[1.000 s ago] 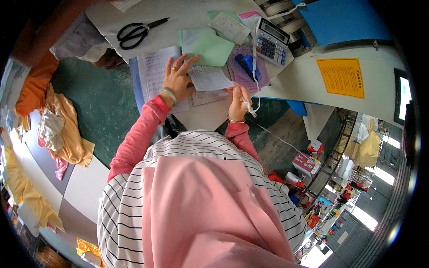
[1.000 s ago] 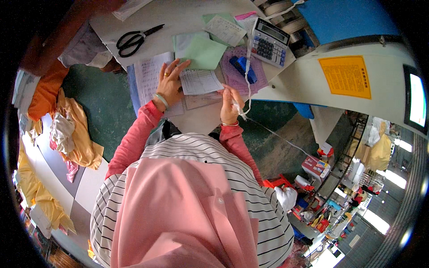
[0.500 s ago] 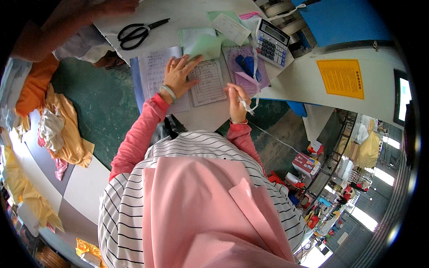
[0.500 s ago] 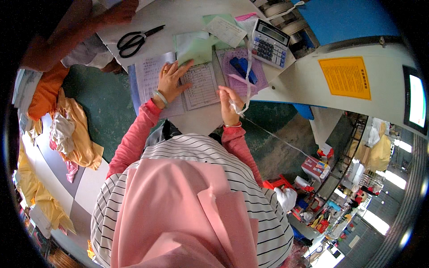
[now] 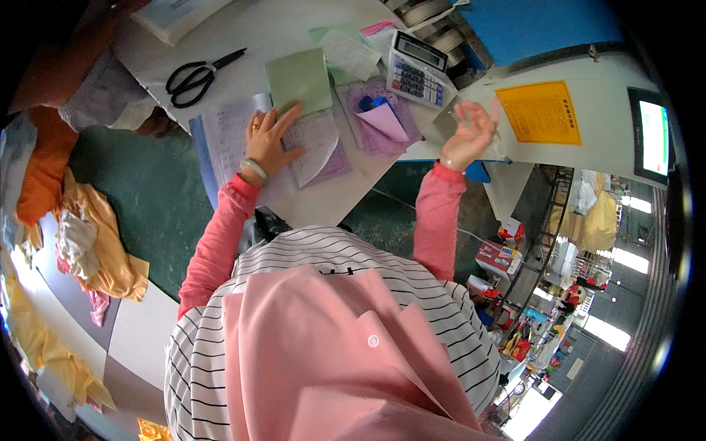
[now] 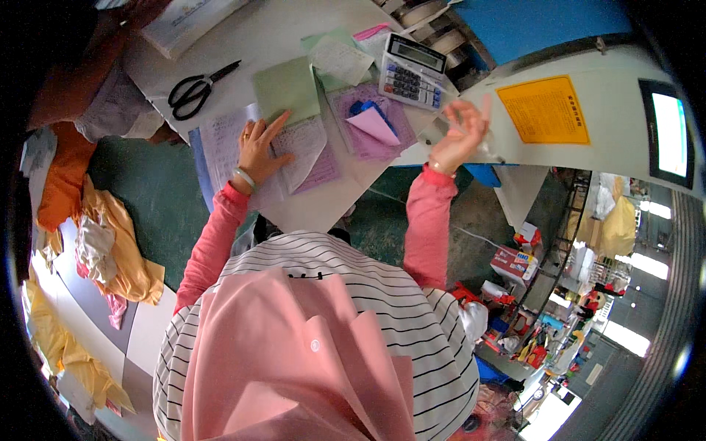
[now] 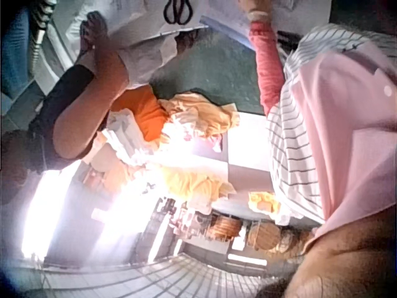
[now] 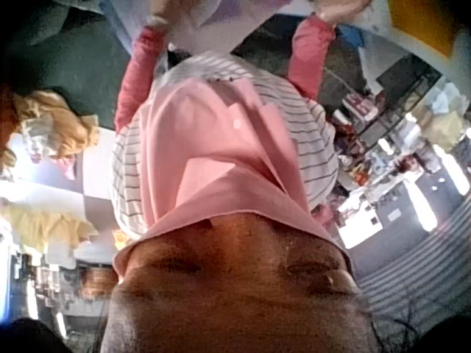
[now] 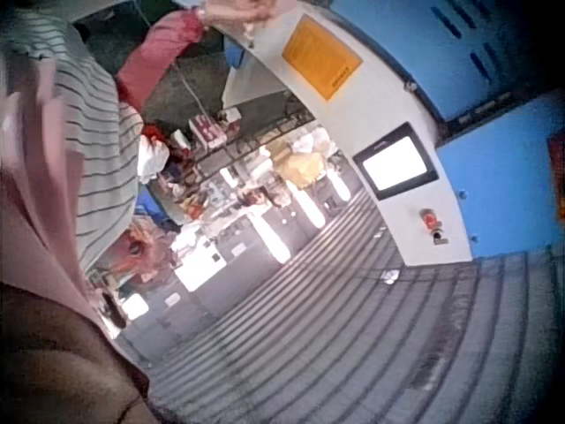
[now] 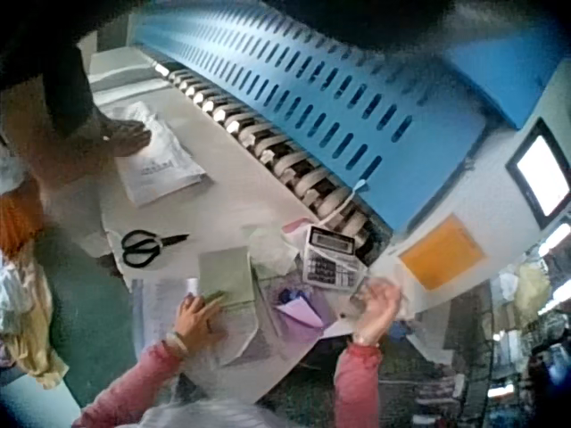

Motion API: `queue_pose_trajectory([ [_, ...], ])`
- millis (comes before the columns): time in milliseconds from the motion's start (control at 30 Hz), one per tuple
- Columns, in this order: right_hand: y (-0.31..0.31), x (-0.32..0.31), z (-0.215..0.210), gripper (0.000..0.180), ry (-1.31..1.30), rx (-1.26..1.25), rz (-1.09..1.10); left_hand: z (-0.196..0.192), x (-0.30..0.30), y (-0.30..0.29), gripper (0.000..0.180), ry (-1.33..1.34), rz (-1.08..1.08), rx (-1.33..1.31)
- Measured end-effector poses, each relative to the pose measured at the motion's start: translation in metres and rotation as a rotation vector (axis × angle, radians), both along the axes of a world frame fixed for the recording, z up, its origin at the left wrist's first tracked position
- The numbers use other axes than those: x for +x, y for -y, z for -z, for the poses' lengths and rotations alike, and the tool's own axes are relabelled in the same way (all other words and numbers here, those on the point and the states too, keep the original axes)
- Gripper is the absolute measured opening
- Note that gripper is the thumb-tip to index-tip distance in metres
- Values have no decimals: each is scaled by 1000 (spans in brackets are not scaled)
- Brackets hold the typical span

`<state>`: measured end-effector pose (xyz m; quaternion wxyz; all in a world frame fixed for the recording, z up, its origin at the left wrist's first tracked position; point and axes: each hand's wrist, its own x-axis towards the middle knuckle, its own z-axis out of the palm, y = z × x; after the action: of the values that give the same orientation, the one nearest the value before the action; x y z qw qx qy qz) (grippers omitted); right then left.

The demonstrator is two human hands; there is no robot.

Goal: The person writes in a notebook, uses a calculator, and stamps small pieces of paper while managing several stacks of colored paper and slips.

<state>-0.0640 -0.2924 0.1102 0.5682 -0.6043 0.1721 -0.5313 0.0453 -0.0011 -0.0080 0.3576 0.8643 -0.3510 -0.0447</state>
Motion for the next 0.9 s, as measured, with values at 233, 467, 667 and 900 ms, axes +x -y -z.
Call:
queue_pose_trajectory([
  [233, 52, 31, 24, 30, -516, -811, -32, 5, -3, 1, 88, 16, -22, 34],
  [467, 70, 78, -5, 27, -271, -835, 54, 4, 1, -1, 89, -33, 9, 10],
  [667, 81, 68, 33, 28, -610, -1163, -161, 2, 1, 0, 90, -16, 5, 29],
  [900, 67, 58, 64, 27, -836, -1246, -93, -3, -3, -1, 89, -22, 3, 33],
])
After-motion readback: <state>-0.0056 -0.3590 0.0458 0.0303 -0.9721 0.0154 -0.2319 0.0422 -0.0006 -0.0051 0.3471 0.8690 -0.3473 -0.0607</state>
